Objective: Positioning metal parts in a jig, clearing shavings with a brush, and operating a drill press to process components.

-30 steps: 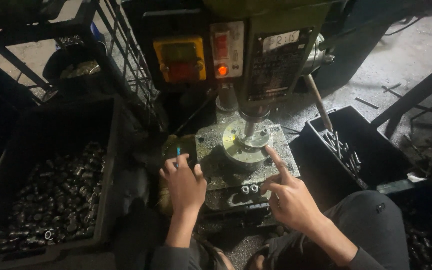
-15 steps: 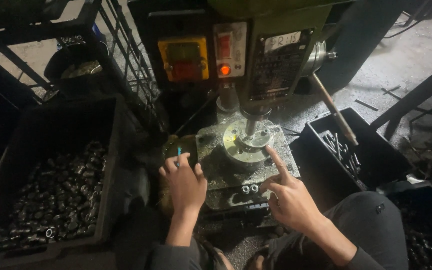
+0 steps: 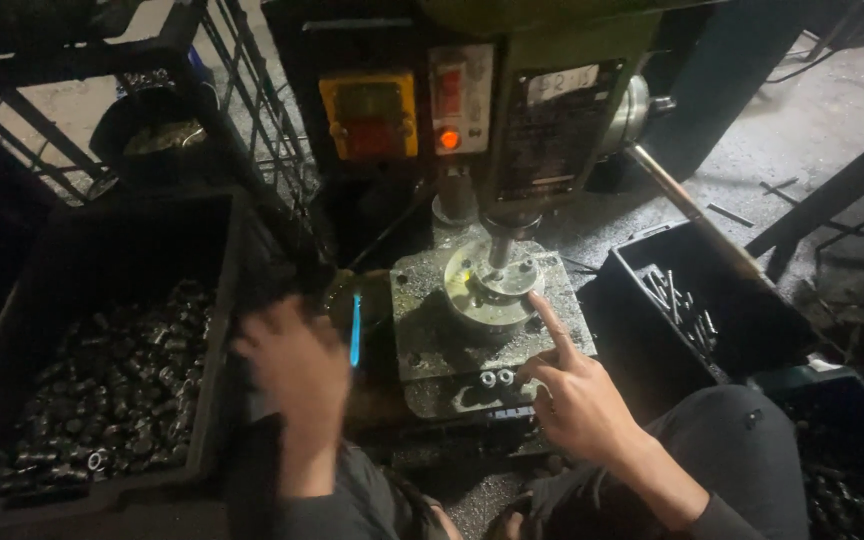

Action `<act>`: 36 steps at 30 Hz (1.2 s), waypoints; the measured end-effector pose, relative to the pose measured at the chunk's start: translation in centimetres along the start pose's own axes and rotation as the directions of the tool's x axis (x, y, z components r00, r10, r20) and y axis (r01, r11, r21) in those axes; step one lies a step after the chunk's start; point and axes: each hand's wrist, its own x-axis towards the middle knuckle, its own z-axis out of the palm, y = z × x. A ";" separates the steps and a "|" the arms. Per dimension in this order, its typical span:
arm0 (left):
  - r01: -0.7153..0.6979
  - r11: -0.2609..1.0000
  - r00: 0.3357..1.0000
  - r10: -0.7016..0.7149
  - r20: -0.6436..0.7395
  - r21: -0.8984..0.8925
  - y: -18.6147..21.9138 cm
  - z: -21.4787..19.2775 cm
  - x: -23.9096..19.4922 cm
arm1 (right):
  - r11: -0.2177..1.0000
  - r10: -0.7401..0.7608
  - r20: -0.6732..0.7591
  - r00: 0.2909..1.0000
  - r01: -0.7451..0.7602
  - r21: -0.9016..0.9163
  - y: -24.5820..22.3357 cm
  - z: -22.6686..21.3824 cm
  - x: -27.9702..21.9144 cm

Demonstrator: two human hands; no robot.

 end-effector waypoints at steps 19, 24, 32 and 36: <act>0.324 0.739 0.718 -0.599 0.355 0.591 -13.2 -10.3 5.4 | 1.000 -0.022 0.001 1.000 0.022 0.008 -0.7 -1.0 -0.2; 0.307 0.809 0.762 -0.525 0.380 0.502 -14.7 -10.1 5.8 | 1.000 -0.018 0.009 1.000 0.018 0.002 -0.8 -1.0 -0.4; 0.408 0.846 0.791 -0.516 0.329 0.344 -19.4 -8.0 7.5 | 0.997 -0.056 -0.241 0.969 0.067 0.035 2.0 0.2 0.3; 0.370 0.892 0.854 -0.437 0.282 0.259 -21.0 -8.2 7.0 | 0.995 -0.076 -0.179 0.981 0.086 0.051 3.1 -1.8 3.1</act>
